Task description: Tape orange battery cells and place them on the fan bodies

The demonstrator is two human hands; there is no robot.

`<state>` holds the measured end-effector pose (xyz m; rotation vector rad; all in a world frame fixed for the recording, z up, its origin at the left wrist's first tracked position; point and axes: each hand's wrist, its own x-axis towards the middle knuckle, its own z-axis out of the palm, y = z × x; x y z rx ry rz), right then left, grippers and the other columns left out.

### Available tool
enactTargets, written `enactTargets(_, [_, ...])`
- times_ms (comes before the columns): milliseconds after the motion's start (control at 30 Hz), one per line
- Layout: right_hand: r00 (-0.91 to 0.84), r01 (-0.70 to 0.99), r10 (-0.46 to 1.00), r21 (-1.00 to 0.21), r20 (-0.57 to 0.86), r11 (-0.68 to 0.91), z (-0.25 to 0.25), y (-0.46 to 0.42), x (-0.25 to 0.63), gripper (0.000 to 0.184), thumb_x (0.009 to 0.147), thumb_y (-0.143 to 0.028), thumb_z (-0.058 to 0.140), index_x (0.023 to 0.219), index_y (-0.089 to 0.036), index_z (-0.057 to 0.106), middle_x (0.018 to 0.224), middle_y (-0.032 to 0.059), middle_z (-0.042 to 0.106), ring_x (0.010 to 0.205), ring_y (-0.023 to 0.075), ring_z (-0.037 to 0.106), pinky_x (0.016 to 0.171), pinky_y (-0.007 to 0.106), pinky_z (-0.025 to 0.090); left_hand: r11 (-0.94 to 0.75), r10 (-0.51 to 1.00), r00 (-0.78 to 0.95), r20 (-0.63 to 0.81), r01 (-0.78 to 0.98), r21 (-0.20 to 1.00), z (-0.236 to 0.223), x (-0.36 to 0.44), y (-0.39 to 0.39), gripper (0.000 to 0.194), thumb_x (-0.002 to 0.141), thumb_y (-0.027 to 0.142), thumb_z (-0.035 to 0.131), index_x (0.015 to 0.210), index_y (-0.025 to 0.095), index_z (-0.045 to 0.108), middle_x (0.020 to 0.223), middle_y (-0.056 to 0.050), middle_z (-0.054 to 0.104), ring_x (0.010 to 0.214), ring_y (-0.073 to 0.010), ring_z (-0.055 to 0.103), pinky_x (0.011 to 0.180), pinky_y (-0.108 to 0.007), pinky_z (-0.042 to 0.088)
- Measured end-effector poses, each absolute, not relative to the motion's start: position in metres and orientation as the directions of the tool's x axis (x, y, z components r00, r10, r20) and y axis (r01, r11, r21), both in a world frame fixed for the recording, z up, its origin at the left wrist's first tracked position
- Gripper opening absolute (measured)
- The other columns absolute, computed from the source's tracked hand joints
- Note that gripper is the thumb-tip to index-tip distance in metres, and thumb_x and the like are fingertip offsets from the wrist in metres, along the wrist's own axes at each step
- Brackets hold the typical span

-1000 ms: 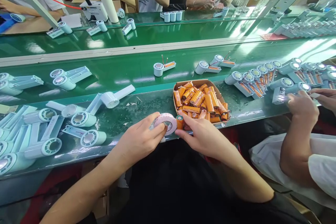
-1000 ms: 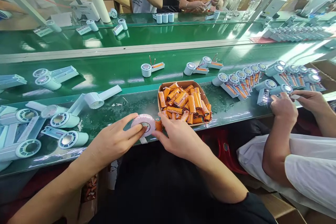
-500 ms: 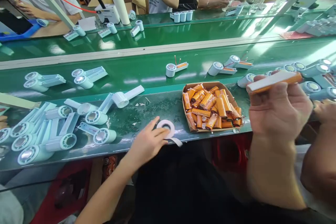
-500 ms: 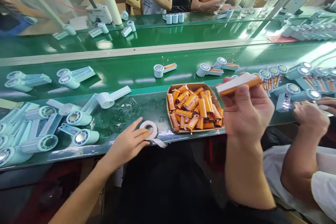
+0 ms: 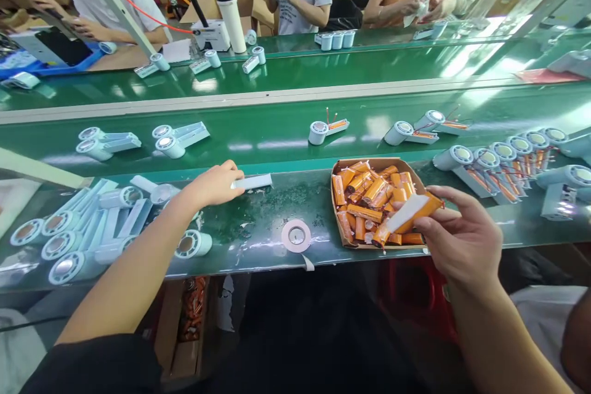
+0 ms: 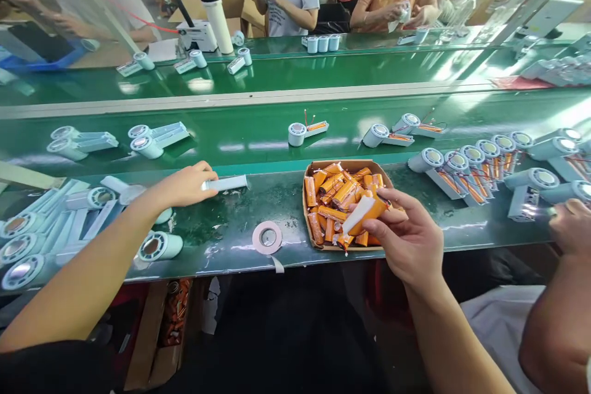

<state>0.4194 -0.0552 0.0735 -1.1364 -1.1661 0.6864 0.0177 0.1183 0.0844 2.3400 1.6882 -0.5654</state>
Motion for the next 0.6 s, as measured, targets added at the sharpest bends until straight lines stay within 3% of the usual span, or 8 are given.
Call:
enactTargets(100, [0.308, 0.168, 0.898, -0.947, 0.315, 0.274, 0.067, -0.066, 0.437, 0.041, 0.081, -0.036, 0.093, 0.117, -0.031, 0.074, 0.071, -0.0025, 0.08, 0.061, 0.023, 0.079, 0.054, 0.031, 0.067, -0.426, 0.821, 0.357, -0.445, 0.902, -0.063, 0.084, 0.024, 0.107, 0.03, 0.095, 0.034, 0.051, 0.113, 0.025, 0.074, 0.142, -0.009, 0.067, 0.111, -0.0297, 0.071, 0.08, -0.036, 0.055])
enactTargets(200, [0.314, 0.186, 0.907, -0.955, 0.282, 0.232, 0.071, -0.063, 0.447, 0.043, 0.08, -0.038, 0.094, 0.117, -0.031, 0.075, 0.072, -0.0022, 0.081, 0.058, 0.0208, 0.078, 0.052, 0.028, 0.066, -0.478, 0.793, 0.382, -0.475, 0.873, -0.094, 0.086, 0.036, 0.108, 0.021, 0.095, 0.027, 0.052, 0.1, 0.022, 0.072, 0.12, -0.011, 0.075, 0.103, -0.0299, 0.073, 0.079, -0.037, 0.054])
enactTargets(333, [0.209, 0.185, 0.932, -0.948, 0.295, 0.259, 0.093, -0.019, 0.434, 0.047, 0.077, -0.045, 0.094, 0.116, -0.028, 0.074, 0.075, 0.0, 0.081, 0.065, 0.023, 0.079, 0.059, 0.032, 0.067, -0.493, 0.848, 0.445, -0.286, 0.861, -0.122, 0.087, 0.065, 0.149, 0.024, 0.091, 0.013, 0.052, 0.103, 0.017, 0.072, 0.114, -0.016, 0.075, 0.11, -0.0326, 0.072, 0.093, -0.044, 0.053])
enactTargets(400, [0.099, 0.177, 0.947, -0.942, 0.305, 0.285, 0.104, 0.019, 0.415, 0.051, 0.077, -0.048, 0.093, 0.117, -0.026, 0.072, 0.078, 0.0008, 0.081, 0.07, 0.0231, 0.08, 0.065, 0.034, 0.067, -0.531, 0.835, 0.502, -0.223, 0.843, -0.087, 0.083, 0.083, 0.178, 0.027, 0.088, 0.008, 0.053, 0.103, 0.015, 0.074, 0.12, -0.017, 0.075, 0.116, -0.0321, 0.07, 0.1, -0.045, 0.05])
enactTargets(500, [-0.078, 0.202, 0.967, -0.946, 0.244, 0.255, 0.111, 0.085, 0.383, 0.051, 0.083, -0.051, 0.086, 0.121, -0.023, 0.067, 0.083, 0.0022, 0.082, 0.073, 0.0216, 0.079, 0.072, 0.036, 0.065, -0.565, 0.802, 0.55, -0.231, 0.825, 0.001, 0.072, 0.105, 0.217, 0.022, 0.084, 0.01, 0.059, 0.098, 0.016, 0.075, 0.119, -0.016, 0.077, 0.112, -0.03, 0.071, 0.098, -0.041, 0.05])
enactTargets(600, [-0.227, 0.388, 0.956, -0.883, 0.187, 0.265, 0.105, 0.149, 0.356, 0.045, 0.087, -0.045, 0.08, 0.122, -0.021, 0.064, 0.084, 0.0022, 0.083, 0.07, 0.0193, 0.076, 0.072, 0.034, 0.06, -0.581, 0.769, 0.59, -0.247, 0.806, 0.118, 0.061, 0.115, 0.241, 0.012, 0.08, 0.02, 0.071, 0.092, 0.019, 0.076, 0.111, -0.01, 0.079, 0.102, -0.0277, 0.072, 0.089, -0.036, 0.051])
